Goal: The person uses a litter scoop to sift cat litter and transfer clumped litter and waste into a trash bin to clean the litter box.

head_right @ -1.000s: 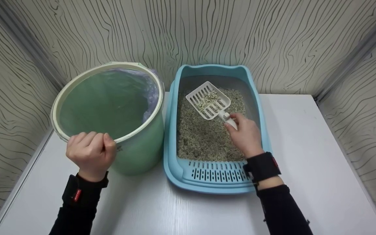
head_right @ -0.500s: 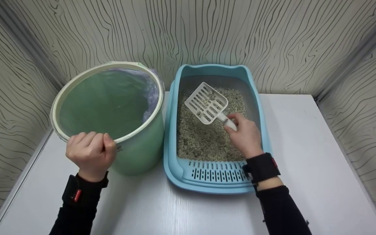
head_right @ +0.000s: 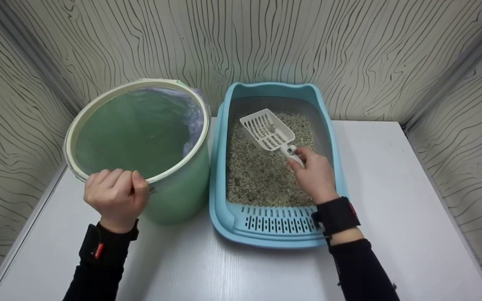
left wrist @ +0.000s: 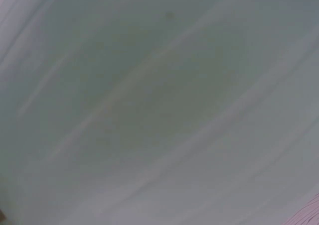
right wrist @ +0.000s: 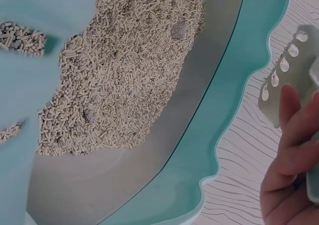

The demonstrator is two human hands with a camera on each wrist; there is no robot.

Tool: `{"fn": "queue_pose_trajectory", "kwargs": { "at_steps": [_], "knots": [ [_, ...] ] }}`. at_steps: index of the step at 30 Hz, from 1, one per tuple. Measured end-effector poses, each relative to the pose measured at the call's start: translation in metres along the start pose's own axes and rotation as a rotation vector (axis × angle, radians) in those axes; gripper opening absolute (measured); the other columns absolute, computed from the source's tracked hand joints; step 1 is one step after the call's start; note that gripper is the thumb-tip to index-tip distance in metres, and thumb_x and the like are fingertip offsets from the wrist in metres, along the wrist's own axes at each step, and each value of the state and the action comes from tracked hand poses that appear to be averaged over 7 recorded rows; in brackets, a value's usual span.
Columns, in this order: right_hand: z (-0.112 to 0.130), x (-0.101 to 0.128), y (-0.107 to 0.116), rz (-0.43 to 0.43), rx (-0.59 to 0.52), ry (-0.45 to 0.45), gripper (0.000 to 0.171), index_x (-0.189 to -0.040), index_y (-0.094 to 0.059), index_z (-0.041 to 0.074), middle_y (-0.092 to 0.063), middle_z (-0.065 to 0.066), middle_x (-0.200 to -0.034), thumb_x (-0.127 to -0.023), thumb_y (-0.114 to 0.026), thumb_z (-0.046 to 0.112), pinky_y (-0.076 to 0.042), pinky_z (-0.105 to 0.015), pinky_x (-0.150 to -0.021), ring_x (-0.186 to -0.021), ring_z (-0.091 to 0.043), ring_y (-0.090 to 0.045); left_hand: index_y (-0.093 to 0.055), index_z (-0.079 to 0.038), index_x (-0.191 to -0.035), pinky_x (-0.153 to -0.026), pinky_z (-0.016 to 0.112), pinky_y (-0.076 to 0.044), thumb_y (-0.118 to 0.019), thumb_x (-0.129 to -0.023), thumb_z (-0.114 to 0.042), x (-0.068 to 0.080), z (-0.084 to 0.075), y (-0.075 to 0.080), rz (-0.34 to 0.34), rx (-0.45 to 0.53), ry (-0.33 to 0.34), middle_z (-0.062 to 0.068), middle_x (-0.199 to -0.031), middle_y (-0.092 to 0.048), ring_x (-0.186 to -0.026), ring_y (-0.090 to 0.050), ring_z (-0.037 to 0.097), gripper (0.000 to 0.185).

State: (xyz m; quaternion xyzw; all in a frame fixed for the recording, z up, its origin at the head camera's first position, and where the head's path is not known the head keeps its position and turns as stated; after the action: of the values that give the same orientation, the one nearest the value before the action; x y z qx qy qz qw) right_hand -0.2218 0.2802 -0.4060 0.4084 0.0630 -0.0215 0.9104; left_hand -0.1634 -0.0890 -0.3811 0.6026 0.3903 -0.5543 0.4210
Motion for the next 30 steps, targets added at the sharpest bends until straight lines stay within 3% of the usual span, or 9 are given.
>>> {"fn": "queue_pose_trajectory", "kwargs": {
  "at_steps": [8, 20, 26, 30],
  "knots": [
    [-0.0017, 0.0016, -0.0008, 0.008, -0.018, 0.019, 0.03, -0.119, -0.06, -0.008, -0.07, -0.027, -0.096, -0.1, -0.055, 0.014, -0.04, -0.022, -0.049, -0.053, 0.0, -0.048, -0.038, -0.011, -0.049, -0.047, 0.033, -0.026, -0.044, -0.089, -0.018, -0.0003, -0.0002, -0.0002, -0.009, -0.014, -0.006, 0.001, -0.045, -0.036, -0.043, -0.031, 0.021, 0.042],
    [-0.0006, 0.0017, -0.0014, -0.044, 0.04, 0.024, 0.03, -0.117, -0.062, -0.007, -0.07, -0.03, -0.103, -0.094, -0.063, 0.012, -0.041, -0.02, -0.058, -0.064, 0.001, -0.053, -0.037, -0.011, -0.049, -0.047, 0.033, -0.026, -0.044, -0.088, -0.018, -0.0006, -0.0002, -0.0002, -0.01, -0.014, -0.009, 0.001, -0.046, -0.036, -0.042, -0.031, 0.021, 0.041],
    [-0.0015, 0.0022, -0.003, -0.083, 0.087, 0.05, 0.036, -0.121, -0.063, -0.005, -0.069, -0.026, -0.099, -0.09, -0.07, 0.013, -0.039, -0.021, -0.069, -0.081, -0.019, -0.06, -0.038, -0.011, -0.049, -0.047, 0.033, -0.027, -0.045, -0.088, -0.018, -0.0004, 0.0, 0.0001, -0.008, -0.012, -0.011, 0.001, -0.046, -0.037, -0.042, -0.032, 0.021, 0.04],
    [-0.0017, 0.0031, -0.0039, -0.09, 0.103, 0.059, 0.036, -0.12, -0.065, -0.004, -0.068, -0.023, -0.094, -0.088, -0.071, 0.01, -0.038, -0.023, -0.069, -0.077, -0.019, -0.057, -0.039, -0.011, -0.049, -0.047, 0.033, -0.027, -0.045, -0.09, -0.019, -0.0002, 0.0001, 0.0002, -0.003, -0.012, -0.012, 0.001, -0.046, -0.037, -0.043, -0.032, 0.022, 0.042]
  ]
}}
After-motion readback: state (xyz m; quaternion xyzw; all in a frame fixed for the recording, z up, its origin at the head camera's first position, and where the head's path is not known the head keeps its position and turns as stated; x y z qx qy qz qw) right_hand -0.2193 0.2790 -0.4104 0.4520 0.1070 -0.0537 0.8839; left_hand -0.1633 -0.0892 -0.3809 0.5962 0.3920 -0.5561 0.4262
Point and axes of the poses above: each hand's wrist, its own x-axis away from the middle knuckle, its own y-axis out of the back of the hand, z = x × y, the point moved 1 cm from there along -x, towards the middle knuckle
